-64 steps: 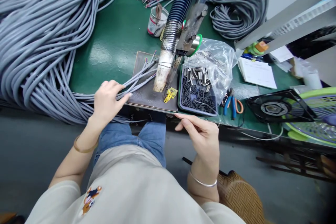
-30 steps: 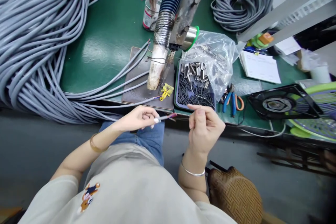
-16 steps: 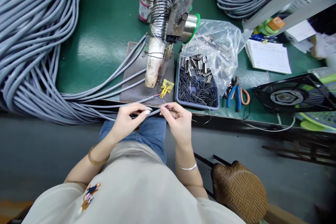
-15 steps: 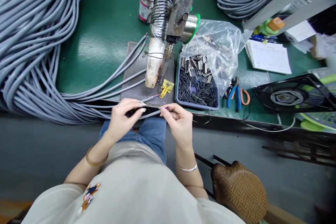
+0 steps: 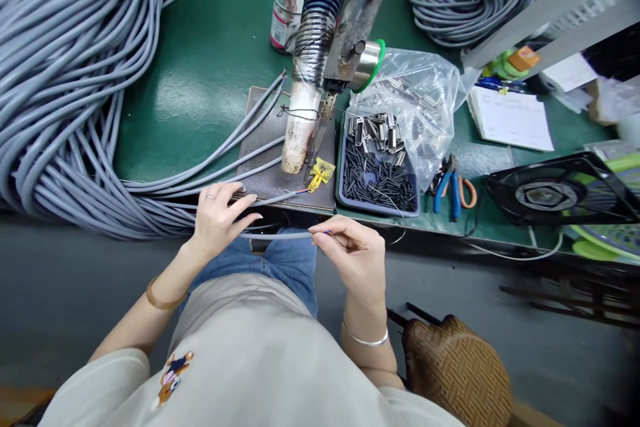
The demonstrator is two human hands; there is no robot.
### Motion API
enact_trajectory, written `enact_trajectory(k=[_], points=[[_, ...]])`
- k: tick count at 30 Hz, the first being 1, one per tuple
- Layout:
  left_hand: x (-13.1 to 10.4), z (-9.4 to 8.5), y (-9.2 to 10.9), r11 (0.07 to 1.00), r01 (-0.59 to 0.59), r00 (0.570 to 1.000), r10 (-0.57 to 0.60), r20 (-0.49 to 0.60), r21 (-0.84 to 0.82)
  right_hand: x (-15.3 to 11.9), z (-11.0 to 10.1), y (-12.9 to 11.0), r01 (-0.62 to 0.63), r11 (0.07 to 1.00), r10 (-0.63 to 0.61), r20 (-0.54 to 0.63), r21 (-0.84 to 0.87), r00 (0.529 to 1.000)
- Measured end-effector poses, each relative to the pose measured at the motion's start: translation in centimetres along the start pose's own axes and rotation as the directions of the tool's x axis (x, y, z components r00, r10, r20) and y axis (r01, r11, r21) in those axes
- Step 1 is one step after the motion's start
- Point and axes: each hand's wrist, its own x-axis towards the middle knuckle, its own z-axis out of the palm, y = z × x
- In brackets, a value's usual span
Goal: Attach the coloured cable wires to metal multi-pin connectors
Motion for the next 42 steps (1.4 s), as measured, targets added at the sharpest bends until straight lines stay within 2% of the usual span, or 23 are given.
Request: enact_trajectory(k=[5,9,13,15,17,21,25,27,28,29,30,32,34,36,38,40,42], points=[[0.4,-0.3,-0.5,1.0,-0.013,0.998,0.011,-0.063,-0.02,0.0,-0.2,0.0,0.021,1.0,-0.021,0.004,0.002,1.0],[3.6,-0.7,-1.5,0.994,0.03,0.999,-0.027,-0.033,0.109,-0.3,-0.4,-0.4,0.058,0.998,-0.059,0.014,0.021,0.998],[7.8,-0.1,-3.4,0.955,0.16,0.986,-0.167,0.004,0.248,-0.6,-0.5,-0.9,0.11,0.993,-0.111,0.035,0.042,0.993],[8.8,0.3,-4.1,0.943,0.218,0.974,-0.227,0.009,0.253,-0.7,-0.6,-1.1,0.129,0.99,-0.131,0.033,0.051,0.991],[8.7,0.4,-4.4,0.953,0.234,0.972,-0.236,-0.012,0.194,-0.5,-0.5,-1.3,0.127,0.989,-0.13,0.029,0.073,0.991],[6.6,0.4,-3.3,0.977,0.212,0.966,-0.205,-0.159,0.026,0.5,-0.1,-1.5,0.062,0.99,-0.069,0.055,0.129,0.996],[5.1,-0.5,-0.3,0.977,0.134,0.921,-0.184,-0.342,-0.166,2.0,0.3,-0.8,-0.039,0.973,0.018,0.093,0.228,0.995],[4.9,-1.3,1.8,0.94,0.051,0.937,-0.161,-0.31,-0.337,2.6,0.4,-0.4,-0.07,0.959,0.035,0.131,0.274,0.991],[4.9,-1.7,2.8,0.88,0.016,0.973,-0.123,-0.195,-0.474,2.8,0.5,-0.3,-0.079,0.958,0.04,0.145,0.276,0.989],[4.9,-2.1,3.7,0.783,0.026,0.997,-0.068,-0.044,-0.622,2.9,0.5,-0.2,-0.083,0.961,0.043,0.153,0.263,0.987],[5.0,-2.3,4.6,0.667,0.115,0.99,-0.014,0.143,-0.736,3.1,0.5,-0.1,-0.084,0.967,0.047,0.155,0.24,0.987],[5.2,-2.4,5.7,0.43,0.357,0.912,0.033,0.409,-0.829,3.2,0.6,0.0,-0.076,0.979,0.051,0.135,0.187,0.99],[5.3,-1.9,6.2,0.228,0.547,0.821,0.041,0.569,-0.806,3.3,0.7,0.1,-0.058,0.987,0.044,0.093,0.147,0.995],[5.2,-1.1,6.3,0.059,0.65,0.757,0.031,0.653,-0.757,3.2,0.9,0.4,-0.022,0.994,0.022,0.003,0.109,1.0],[5.0,-0.3,6.3,-0.078,0.685,0.725,-0.022,0.688,-0.724,2.9,1.0,0.7,0.036,0.998,-0.027,-0.164,0.048,0.986],[4.6,0.5,6.5,-0.163,0.665,0.717,-0.135,0.684,-0.729,2.4,1.0,1.0,0.088,0.996,-0.092,-0.341,-0.028,0.935],[4.2,0.9,6.9,-0.179,0.617,0.721,-0.263,0.641,-0.767,2.0,1.1,1.2,0.096,0.993,-0.118,-0.409,-0.074,0.905]])
